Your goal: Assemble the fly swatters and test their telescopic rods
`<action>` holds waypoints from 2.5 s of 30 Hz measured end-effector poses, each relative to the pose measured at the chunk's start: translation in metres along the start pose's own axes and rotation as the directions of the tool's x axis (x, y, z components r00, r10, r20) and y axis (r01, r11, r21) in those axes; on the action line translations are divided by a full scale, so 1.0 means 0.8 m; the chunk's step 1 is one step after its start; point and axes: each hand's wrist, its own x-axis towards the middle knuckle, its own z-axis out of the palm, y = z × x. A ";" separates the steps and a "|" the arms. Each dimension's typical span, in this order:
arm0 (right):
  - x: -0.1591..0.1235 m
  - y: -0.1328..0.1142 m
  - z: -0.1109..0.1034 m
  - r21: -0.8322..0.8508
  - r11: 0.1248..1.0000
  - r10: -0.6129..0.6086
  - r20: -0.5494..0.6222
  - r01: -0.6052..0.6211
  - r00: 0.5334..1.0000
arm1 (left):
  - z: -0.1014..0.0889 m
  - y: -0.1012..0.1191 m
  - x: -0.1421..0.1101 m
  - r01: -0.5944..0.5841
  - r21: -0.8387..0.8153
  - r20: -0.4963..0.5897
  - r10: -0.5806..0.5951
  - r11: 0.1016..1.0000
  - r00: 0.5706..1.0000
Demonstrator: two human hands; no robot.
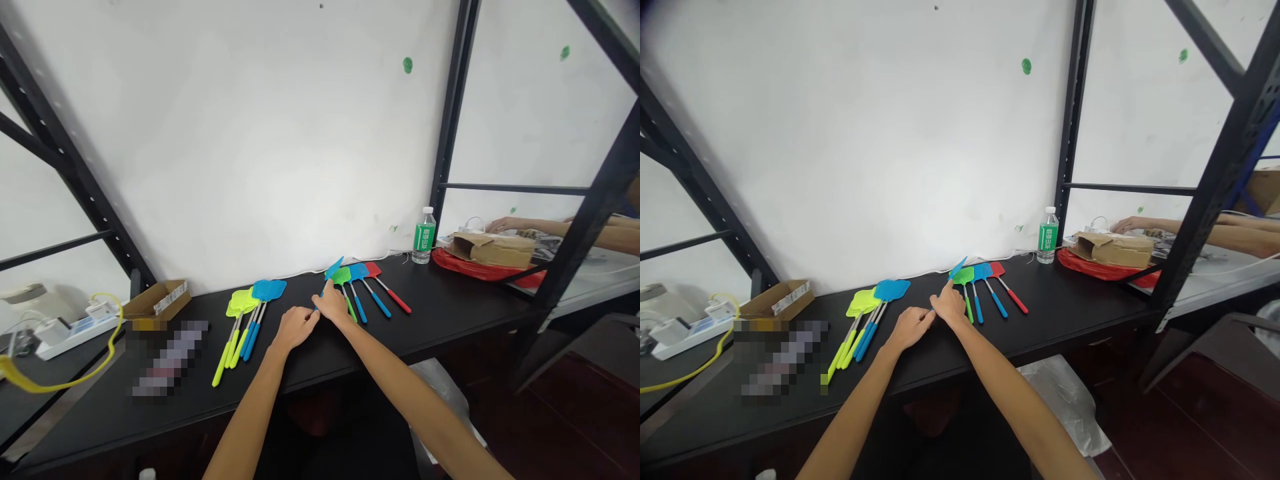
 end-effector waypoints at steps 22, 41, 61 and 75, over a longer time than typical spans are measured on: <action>-0.003 0.010 0.000 -0.261 0.922 -0.290 0.028 0.287 0.957 | -0.009 0.010 -0.007 -0.035 -0.088 0.023 0.037 0.996 0.999; -0.004 0.011 -0.007 -0.276 0.938 -0.222 -0.011 0.211 0.975 | -0.003 0.005 -0.004 -0.025 -0.022 -0.027 0.024 0.999 0.999; -0.001 0.014 -0.006 -0.204 0.918 -0.361 -0.083 0.339 0.929 | -0.018 -0.035 -0.001 0.472 0.314 -0.325 -0.374 0.824 0.869; 0.007 0.001 0.006 0.662 0.676 -0.489 0.074 0.324 0.869 | -0.015 -0.004 0.003 -0.140 0.116 -0.577 0.181 0.983 0.796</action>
